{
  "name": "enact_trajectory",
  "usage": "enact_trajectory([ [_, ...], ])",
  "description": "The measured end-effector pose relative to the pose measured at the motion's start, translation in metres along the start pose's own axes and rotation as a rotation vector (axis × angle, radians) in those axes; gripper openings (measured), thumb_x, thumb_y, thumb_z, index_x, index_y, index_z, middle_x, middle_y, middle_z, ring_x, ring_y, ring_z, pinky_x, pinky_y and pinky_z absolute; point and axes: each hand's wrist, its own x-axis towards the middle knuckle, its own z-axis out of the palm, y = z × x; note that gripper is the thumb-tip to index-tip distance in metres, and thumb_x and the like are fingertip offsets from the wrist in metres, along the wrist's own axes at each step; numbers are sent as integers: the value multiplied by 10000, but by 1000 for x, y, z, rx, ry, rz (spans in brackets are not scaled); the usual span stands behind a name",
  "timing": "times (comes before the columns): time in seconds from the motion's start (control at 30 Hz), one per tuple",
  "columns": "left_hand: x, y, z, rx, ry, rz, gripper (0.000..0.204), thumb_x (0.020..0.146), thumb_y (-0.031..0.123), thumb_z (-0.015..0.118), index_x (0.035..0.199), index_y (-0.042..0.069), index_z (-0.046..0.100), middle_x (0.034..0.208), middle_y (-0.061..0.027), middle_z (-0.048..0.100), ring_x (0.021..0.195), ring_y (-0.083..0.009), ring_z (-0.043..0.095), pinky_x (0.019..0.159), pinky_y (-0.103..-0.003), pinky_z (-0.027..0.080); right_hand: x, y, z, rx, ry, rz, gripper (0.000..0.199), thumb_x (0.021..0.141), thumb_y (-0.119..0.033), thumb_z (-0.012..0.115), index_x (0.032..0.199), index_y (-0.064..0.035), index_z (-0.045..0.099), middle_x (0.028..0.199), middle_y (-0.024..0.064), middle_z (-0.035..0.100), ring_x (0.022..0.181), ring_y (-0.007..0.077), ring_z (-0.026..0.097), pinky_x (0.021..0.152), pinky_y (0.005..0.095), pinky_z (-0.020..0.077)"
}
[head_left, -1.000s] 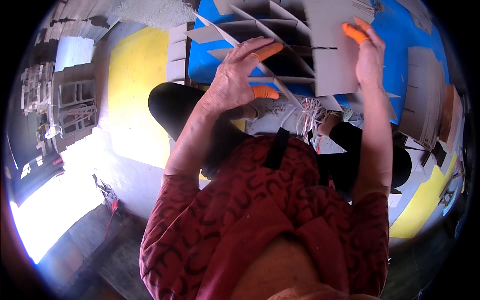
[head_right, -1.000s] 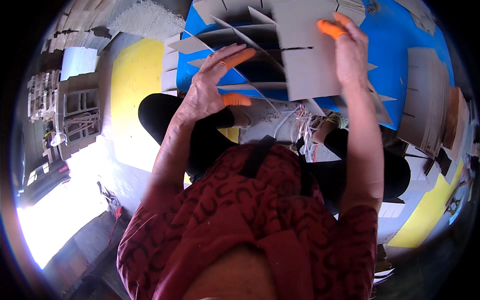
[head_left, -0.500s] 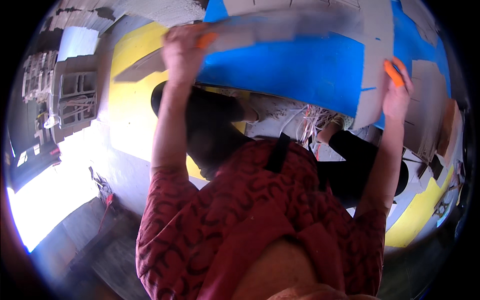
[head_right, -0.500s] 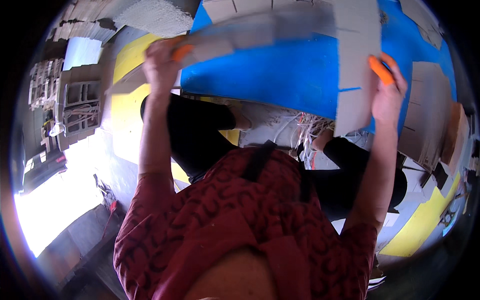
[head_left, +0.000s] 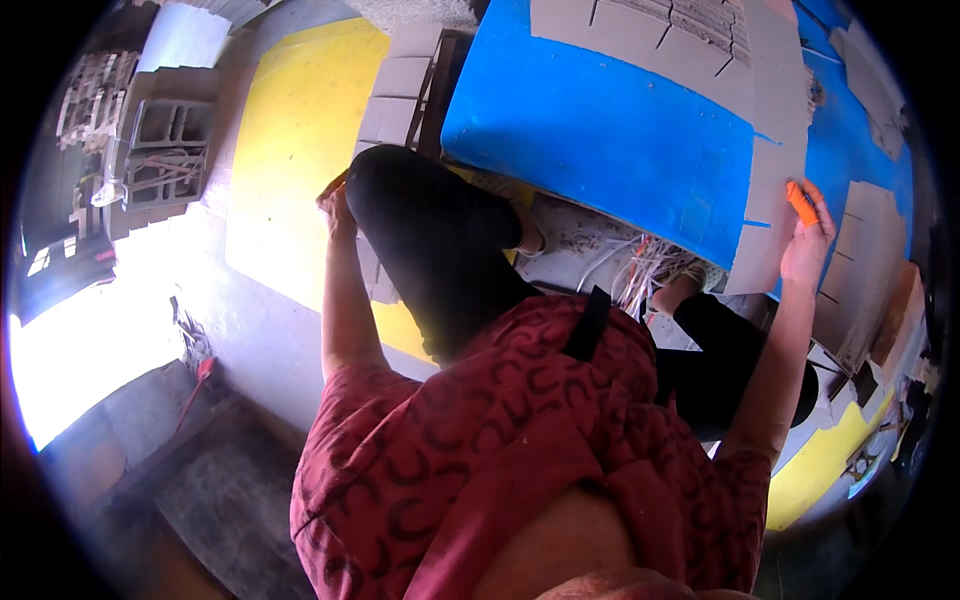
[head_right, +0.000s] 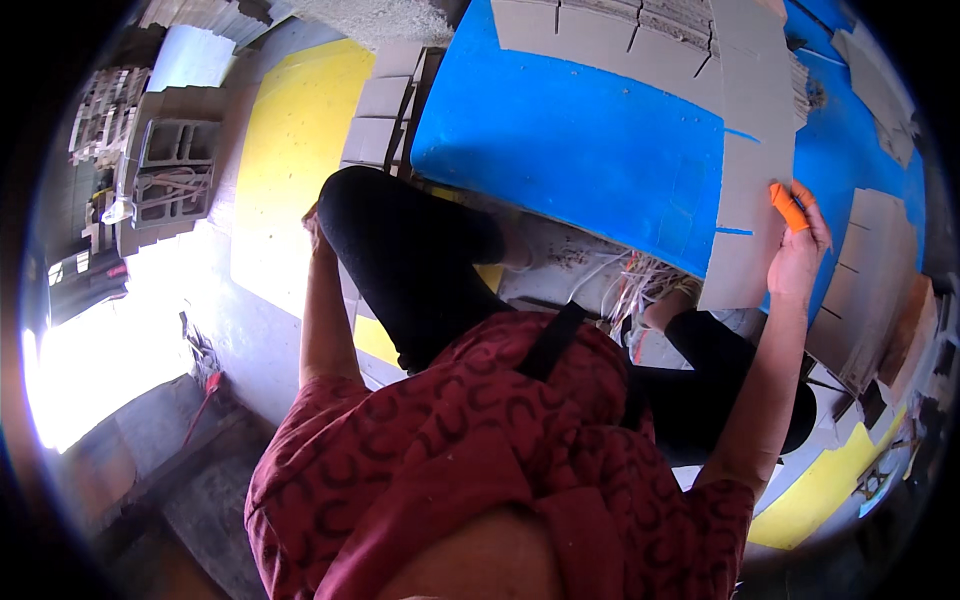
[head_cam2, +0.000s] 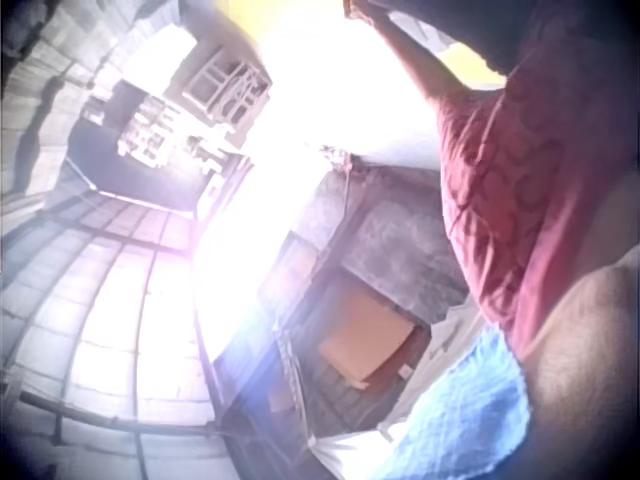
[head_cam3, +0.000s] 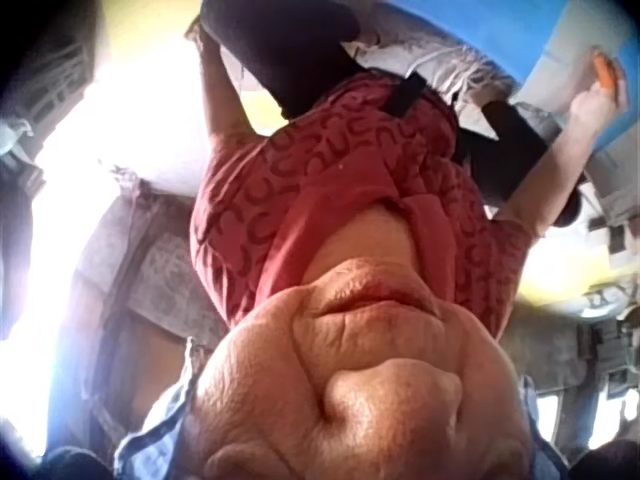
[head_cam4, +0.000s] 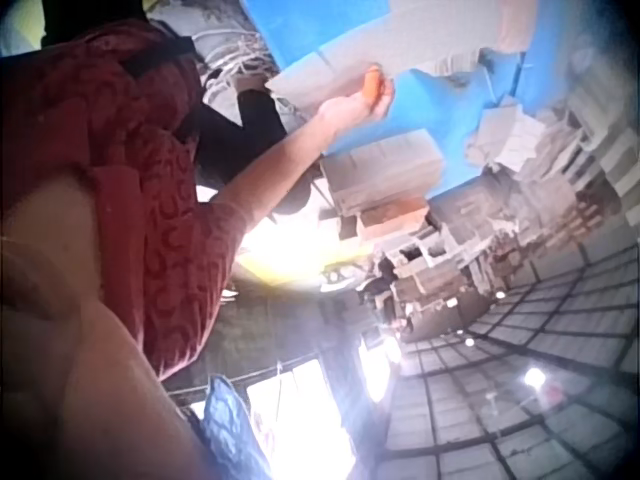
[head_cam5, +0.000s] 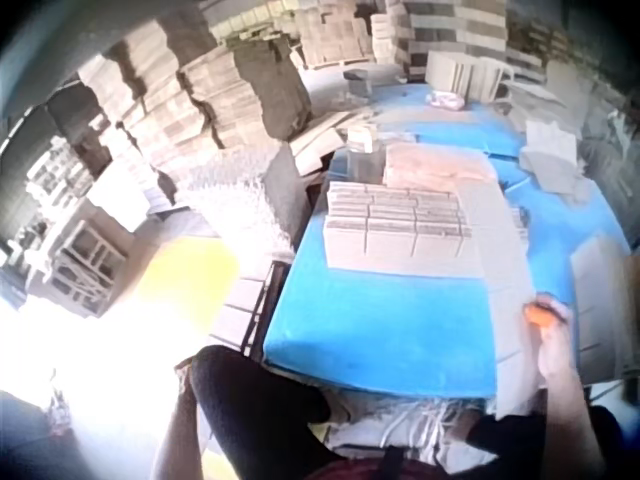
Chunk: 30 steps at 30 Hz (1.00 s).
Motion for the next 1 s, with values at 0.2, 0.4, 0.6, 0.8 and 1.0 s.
enact_trajectory([
  [0.2, 67, -54, 3, 636, -111, 279, 324, 875, 320, 607, 1024, 54, 716, 902, -123, 722, 849, -277, 678, 739, -395, 509, 20, -22, 14, 24, 4, 11, 336, 942, -2, 529, 1272, 4, 589, 1206, 119, 650, 1137, 213, 611, 1065, 332, 430],
  [0.4, 55, 242, 78, 77, -414, 760, 198, 895, 206, 704, 1013, 54, 750, 805, -43, 705, 748, -92, 616, 688, -267, 495, 20, -78, 71, -459, -9, -171, 372, 936, 36, 518, 1306, 21, 552, 1135, 115, 650, 1013, 174, 642, 893, 266, 509],
  [0.6, -21, 345, 184, 305, -12, 1470, 166, 769, 113, 755, 933, 135, 738, 875, -31, 709, 829, -219, 673, 738, -336, 537, 20, -66, 126, -792, -184, -393, 453, 887, 128, 456, 1328, 44, 521, 1009, 123, 648, 819, 153, 634, 719, 257, 514],
  [0.8, -3, 355, 219, 200, -88, 1520, 266, 627, 53, 779, 866, 116, 682, 897, -46, 642, 881, -286, 591, 750, -419, 475, 19, -43, 124, -849, -182, -672, 607, 811, 121, 564, 1394, -18, 466, 838, 148, 657, 642, 184, 633, 542, 296, 497],
  [1.0, -50, 357, 199, -33, -543, 1231, 207, 681, 17, 762, 862, 76, 680, 837, -88, 675, 715, -328, 635, 620, -445, 503, -1, -80, 160, -637, -211, -798, 552, 902, -9, 620, 1419, 13, 429, 1252, 266, 607, 1092, 362, 653, 887, 366, 525],
])
